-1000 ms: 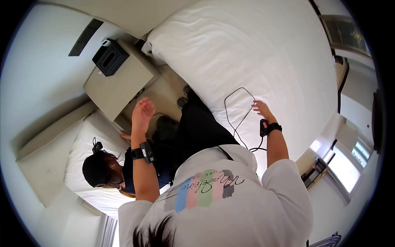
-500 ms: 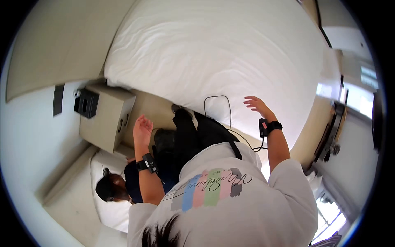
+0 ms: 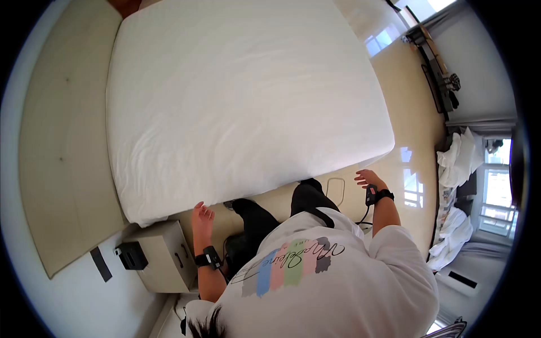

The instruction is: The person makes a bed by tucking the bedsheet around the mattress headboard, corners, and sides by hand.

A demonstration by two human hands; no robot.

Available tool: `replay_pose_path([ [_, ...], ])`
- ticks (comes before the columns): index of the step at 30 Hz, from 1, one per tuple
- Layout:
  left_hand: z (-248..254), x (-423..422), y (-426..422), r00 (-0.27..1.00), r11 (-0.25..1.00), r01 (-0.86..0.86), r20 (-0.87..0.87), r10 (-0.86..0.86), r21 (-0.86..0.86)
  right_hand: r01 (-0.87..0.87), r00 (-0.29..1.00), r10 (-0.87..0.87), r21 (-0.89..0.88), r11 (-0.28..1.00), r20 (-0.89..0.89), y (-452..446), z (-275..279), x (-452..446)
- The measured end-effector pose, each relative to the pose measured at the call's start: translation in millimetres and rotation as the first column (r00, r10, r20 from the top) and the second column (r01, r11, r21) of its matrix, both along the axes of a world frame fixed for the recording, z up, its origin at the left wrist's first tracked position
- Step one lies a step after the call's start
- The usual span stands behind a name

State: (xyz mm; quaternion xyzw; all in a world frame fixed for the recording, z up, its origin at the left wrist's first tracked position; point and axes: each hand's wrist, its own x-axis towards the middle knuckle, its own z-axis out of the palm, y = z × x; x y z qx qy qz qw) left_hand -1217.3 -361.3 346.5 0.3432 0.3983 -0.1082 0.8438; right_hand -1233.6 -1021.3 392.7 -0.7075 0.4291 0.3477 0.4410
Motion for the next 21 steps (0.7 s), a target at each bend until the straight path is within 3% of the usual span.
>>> replay_pose_path([
  [1, -6, -5, -13, 0.999, 1.0, 0.02, 0.033, -0.021, 0.01, 0.02, 0.999, -0.021, 0.01, 1.0, 0.033, -13, -10, -11],
  [3, -16, -9, -53, 0.992, 0.993, -0.102, 0.069, 0.105, -0.051, 0.158, 0.987, -0.158, 0.083, 0.984, 0.001, -57, -21, -22],
  [5, -30, -20, -103, 0.982, 0.979, -0.175, 0.053, 0.181, -0.102, 0.184, 0.983, -0.184, 0.063, 0.981, -0.011, -96, -23, -25],
  [6, -36, -24, -138, 0.972, 0.966, -0.233, 0.017, 0.236, -0.11, 0.292, 0.954, -0.3, 0.189, 0.938, 0.018, -160, -64, -45],
  [7, -41, -27, -172, 0.956, 0.949, -0.292, -0.024, 0.291, -0.116, 0.278, 0.959, -0.284, 0.167, 0.946, 0.012, -208, -93, -55],
  [9, -54, -28, -232, 0.934, 0.926, -0.358, -0.026, 0.357, -0.123, 0.278, 0.934, -0.314, 0.206, 0.938, 0.172, -275, -126, -81],
  [11, -59, -30, -288, 0.912, 0.883, -0.401, -0.197, 0.36, -0.242, 0.319, 0.93, -0.339, 0.149, 0.936, 0.142, -331, -126, -101],
  [13, -7, -14, -344, 0.935, 0.895, -0.335, -0.22, 0.277, -0.296, 0.369, 0.921, -0.378, 0.102, 0.924, 0.091, -384, -126, -127],
  [15, 54, 15, -385, 0.976, 0.901, -0.218, -0.075, 0.205, -0.375, 0.426, 0.893, -0.437, 0.114, 0.897, 0.102, -425, -139, -146],
  [17, 75, 34, -401, 0.988, 0.904, -0.141, 0.007, 0.157, -0.403, 0.478, 0.854, -0.485, 0.084, 0.874, 0.188, -385, -59, -109],
  [19, 104, 50, -426, 0.977, 0.944, 0.078, 0.215, -0.008, -0.322, 0.5, 0.804, -0.515, 0.132, 0.856, 0.297, -356, 17, -71],
  [20, 99, 60, -435, 0.945, 0.943, 0.188, 0.312, -0.098, -0.274, 0.493, 0.767, -0.523, 0.182, 0.851, 0.371, -364, 6, -67],
  [21, 96, 72, -445, 0.96, 0.967, 0.179, 0.249, -0.13, -0.183, 0.479, 0.724, -0.532, 0.235, 0.846, 0.44, -372, -5, -63],
])
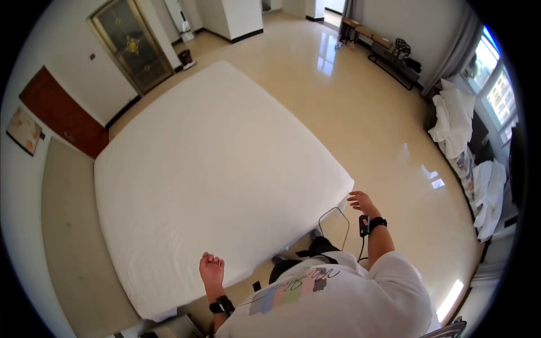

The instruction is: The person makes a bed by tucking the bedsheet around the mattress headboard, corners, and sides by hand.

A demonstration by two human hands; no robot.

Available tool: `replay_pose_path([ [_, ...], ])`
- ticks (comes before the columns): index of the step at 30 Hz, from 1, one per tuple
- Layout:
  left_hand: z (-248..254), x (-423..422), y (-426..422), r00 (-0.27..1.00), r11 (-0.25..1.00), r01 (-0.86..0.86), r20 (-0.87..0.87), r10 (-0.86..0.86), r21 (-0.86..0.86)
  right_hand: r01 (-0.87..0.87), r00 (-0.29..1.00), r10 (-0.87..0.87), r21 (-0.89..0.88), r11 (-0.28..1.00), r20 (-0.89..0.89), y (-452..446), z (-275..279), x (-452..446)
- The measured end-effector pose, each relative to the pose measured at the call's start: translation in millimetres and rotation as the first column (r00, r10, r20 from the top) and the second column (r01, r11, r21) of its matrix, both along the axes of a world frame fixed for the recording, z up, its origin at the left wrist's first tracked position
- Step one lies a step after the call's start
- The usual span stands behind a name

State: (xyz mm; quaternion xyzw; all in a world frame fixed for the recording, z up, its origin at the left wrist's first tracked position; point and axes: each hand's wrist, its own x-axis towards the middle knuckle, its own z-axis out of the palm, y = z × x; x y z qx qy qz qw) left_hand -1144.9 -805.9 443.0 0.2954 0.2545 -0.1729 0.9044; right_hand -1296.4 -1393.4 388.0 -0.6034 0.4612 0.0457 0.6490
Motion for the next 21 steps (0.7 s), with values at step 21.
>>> replay_pose_path([
  [21, -19, -40, -747, 0.744, 0.736, 0.447, -0.244, -0.622, -0.509, 0.076, 0.972, -0.131, 0.267, 0.961, 0.195, -396, 16, -121],
])
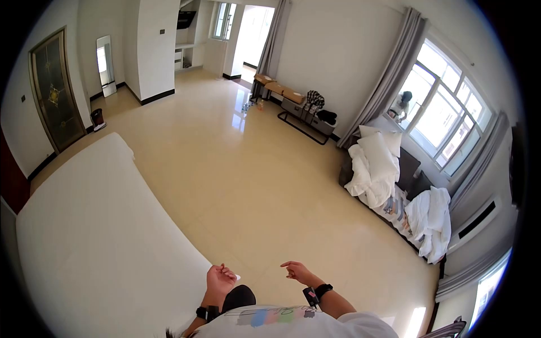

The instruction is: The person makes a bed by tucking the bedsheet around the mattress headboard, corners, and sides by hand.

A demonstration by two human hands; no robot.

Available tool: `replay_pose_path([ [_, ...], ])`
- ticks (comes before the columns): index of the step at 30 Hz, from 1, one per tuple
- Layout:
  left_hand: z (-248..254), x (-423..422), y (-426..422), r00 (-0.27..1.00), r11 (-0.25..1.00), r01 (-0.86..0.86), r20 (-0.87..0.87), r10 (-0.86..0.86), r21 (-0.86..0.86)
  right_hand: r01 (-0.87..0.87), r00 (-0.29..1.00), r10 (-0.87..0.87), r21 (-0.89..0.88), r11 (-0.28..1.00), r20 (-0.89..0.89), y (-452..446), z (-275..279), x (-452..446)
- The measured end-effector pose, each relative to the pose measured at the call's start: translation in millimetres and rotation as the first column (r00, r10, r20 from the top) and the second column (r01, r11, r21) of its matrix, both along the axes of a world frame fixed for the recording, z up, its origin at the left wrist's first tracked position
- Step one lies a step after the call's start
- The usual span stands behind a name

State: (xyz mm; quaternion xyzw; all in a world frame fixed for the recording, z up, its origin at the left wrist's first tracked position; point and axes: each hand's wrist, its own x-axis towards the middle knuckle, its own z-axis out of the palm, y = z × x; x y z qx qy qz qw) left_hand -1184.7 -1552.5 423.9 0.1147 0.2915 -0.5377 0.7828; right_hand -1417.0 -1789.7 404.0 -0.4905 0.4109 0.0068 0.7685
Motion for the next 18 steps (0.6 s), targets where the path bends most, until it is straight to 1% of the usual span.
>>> replay_pose_path([
  [1, -13, 13, -7, 1.0, 0.998, -0.025, -0.017, 0.026, 0.05, -0.138, 0.988, 0.131, -0.093, 0.986, -0.084, -14, -3, 18],
  [2, -28, 28, -14, 0.998, 0.994, -0.046, -0.027, 0.049, 0.098, -0.277, 0.957, 0.265, -0.103, 0.955, -0.115, -32, -6, 31],
  [3, -53, 43, -19, 0.995, 0.983, -0.096, -0.001, 0.097, 0.154, -0.407, 0.91, 0.391, -0.116, 0.906, -0.139, -47, -13, 46],
  [4, -83, 60, -27, 0.989, 0.969, -0.146, 0.035, 0.142, 0.2, -0.431, 0.898, 0.422, -0.056, 0.901, -0.126, -63, -18, 60],
  [5, -96, 79, -42, 0.987, 0.96, -0.16, 0.005, 0.163, 0.23, -0.452, 0.886, 0.449, -0.001, 0.892, -0.114, -84, -25, 68],
  [6, -116, 100, -59, 0.975, 0.946, -0.151, -0.116, 0.191, 0.285, -0.434, 0.897, 0.437, 0.053, 0.899, -0.073, -106, -46, 72],
  [7, -118, 122, -85, 0.952, 0.924, -0.158, -0.196, 0.237, 0.347, -0.463, 0.882, 0.459, -0.011, 0.886, -0.109, -128, -62, 75],
  [8, -117, 151, -116, 0.958, 0.944, -0.143, -0.199, 0.207, 0.297, -0.477, 0.863, 0.445, -0.095, 0.874, -0.241, -154, -96, 79],
  [9, -116, 172, -149, 0.962, 0.96, -0.12, -0.21, 0.176, 0.252, -0.59, 0.777, 0.609, -0.519, 0.619, -0.158, -190, -129, 71],
  [10, -110, 196, -190, 0.977, 0.976, -0.115, -0.156, 0.145, 0.185, -0.763, 0.622, 0.514, -0.311, 0.566, -0.591, -201, -119, 96],
  [11, -77, 222, -231, 0.986, 0.993, -0.112, -0.119, 0.117, 0.048, -0.771, 0.612, 0.513, -0.309, 0.557, -0.602, -232, -119, 115],
  [12, -39, 247, -271, 0.992, 0.992, -0.107, -0.077, 0.101, -0.074, -0.783, 0.618, 0.574, -0.484, 0.389, -0.538, -261, -135, 132],
  [13, -6, 273, -305, 0.998, 0.987, -0.051, -0.042, 0.045, -0.154, -0.738, 0.6, 0.65, -0.636, 0.225, -0.467, -265, -128, 153],
  [14, 27, 294, -330, 1.0, 0.962, -0.024, -0.007, 0.023, -0.272, -0.608, 0.783, 0.563, -0.509, 0.609, -0.262, -269, -121, 172],
  [15, 60, 311, -349, 1.0, 0.927, 0.019, 0.023, -0.011, -0.375, -0.48, 0.877, 0.434, -0.347, 0.806, -0.206, -273, -88, 212],
  [16, 87, 328, -366, 0.996, 0.901, 0.079, 0.066, -0.057, -0.427, -0.282, 0.952, 0.252, -0.181, 0.942, -0.173, -272, -42, 258],
  [17, 110, 347, -376, 0.99, 0.867, 0.133, 0.112, -0.09, -0.479, -0.176, 0.959, 0.144, -0.11, 0.978, -0.245, -277, -15, 301],
  [18, 125, 370, -385, 0.994, 0.885, 0.089, 0.094, -0.051, -0.458, -0.183, 0.971, 0.154, -0.156, 0.971, -0.183, -293, -10, 337],
])
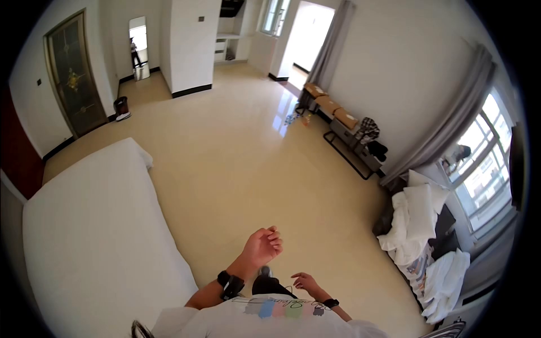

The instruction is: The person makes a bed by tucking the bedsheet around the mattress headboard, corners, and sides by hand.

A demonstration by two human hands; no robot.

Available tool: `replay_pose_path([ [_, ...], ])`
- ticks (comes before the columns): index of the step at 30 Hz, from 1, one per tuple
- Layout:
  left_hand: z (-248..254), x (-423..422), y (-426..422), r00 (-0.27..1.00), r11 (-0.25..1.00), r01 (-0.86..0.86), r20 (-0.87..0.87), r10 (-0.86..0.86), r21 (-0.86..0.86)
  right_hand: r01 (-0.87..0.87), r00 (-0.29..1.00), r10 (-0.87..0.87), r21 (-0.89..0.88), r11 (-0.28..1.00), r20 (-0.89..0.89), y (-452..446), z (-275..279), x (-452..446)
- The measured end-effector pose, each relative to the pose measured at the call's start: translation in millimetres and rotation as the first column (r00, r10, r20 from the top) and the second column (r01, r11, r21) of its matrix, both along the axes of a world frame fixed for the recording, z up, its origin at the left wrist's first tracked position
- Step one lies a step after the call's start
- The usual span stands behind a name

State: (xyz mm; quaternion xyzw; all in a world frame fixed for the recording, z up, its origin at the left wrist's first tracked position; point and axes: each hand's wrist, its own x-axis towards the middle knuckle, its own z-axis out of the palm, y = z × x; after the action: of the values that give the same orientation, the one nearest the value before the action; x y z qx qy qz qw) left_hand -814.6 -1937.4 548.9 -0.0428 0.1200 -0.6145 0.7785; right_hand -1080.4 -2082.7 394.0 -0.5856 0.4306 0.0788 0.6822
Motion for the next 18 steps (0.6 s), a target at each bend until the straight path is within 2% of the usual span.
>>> replay_pose_path([
  [1, 10, 26, -7, 0.992, 0.995, 0.082, 0.1, -0.076, -0.052, -0.029, 0.997, 0.032, -0.037, 0.999, 0.071, -18, -2, 36],
  [2, 9, 51, -9, 0.97, 0.983, 0.155, 0.201, -0.134, -0.094, -0.1, 0.993, 0.1, -0.018, 0.995, 0.054, -34, -2, 72],
  [3, 1, 77, -9, 0.98, 0.994, 0.076, 0.19, -0.059, -0.082, -0.066, 0.993, 0.07, -0.048, 0.997, 0.093, -50, 0, 111],
  [4, -10, 106, -11, 0.974, 0.996, 0.086, 0.21, -0.085, 0.004, -0.034, 0.989, 0.044, -0.078, 0.996, 0.138, -68, 2, 153],
  [5, -24, 141, -7, 0.968, 0.991, 0.095, 0.224, -0.114, 0.092, -0.117, 0.983, 0.126, -0.069, 0.991, 0.134, -78, -1, 202],
  [6, -45, 168, -2, 0.976, 0.995, 0.02, 0.215, -0.041, 0.096, -0.122, 0.982, 0.123, -0.016, 0.992, 0.143, -90, 1, 244],
  [7, -76, 194, 8, 0.985, 0.966, -0.111, 0.153, 0.076, 0.234, -0.124, 0.982, 0.117, 0.033, 0.992, 0.15, -105, 5, 288],
  [8, -98, 217, 15, 0.975, 0.901, -0.222, 0.101, 0.198, 0.372, -0.193, 0.971, 0.186, 0.033, 0.981, 0.148, -126, 7, 338],
  [9, -110, 238, 24, 0.961, 0.882, -0.277, 0.102, 0.258, 0.381, -0.286, 0.942, 0.265, 0.082, 0.955, 0.206, -141, 6, 392],
  [10, -116, 252, 41, 0.932, 0.835, -0.352, 0.077, 0.354, 0.422, -0.37, 0.908, 0.325, 0.143, 0.918, 0.263, -143, 10, 441],
  [12, -110, 279, 71, 0.873, 0.742, -0.441, 0.048, 0.486, 0.505, -0.528, 0.818, 0.514, -0.015, 0.849, 0.258, -148, 22, 546],
  [14, -74, 296, 93, 0.761, 0.598, -0.603, 0.155, 0.631, 0.528, -0.624, 0.749, 0.62, -0.063, 0.779, 0.235, -134, 38, 645],
  [15, -71, 308, 97, 0.733, 0.568, -0.62, 0.142, 0.665, 0.541, -0.66, 0.71, 0.659, -0.089, 0.746, 0.247, -126, 48, 700],
  [17, -79, 322, 123, 0.536, 0.318, -0.743, 0.239, 0.81, 0.588, -0.73, 0.64, 0.727, -0.099, 0.676, 0.251, -94, 68, 787],
  [18, -96, 329, 139, 0.447, 0.218, -0.734, 0.216, 0.868, 0.644, -0.776, 0.57, 0.77, -0.121, 0.619, 0.288, -71, 80, 826],
])
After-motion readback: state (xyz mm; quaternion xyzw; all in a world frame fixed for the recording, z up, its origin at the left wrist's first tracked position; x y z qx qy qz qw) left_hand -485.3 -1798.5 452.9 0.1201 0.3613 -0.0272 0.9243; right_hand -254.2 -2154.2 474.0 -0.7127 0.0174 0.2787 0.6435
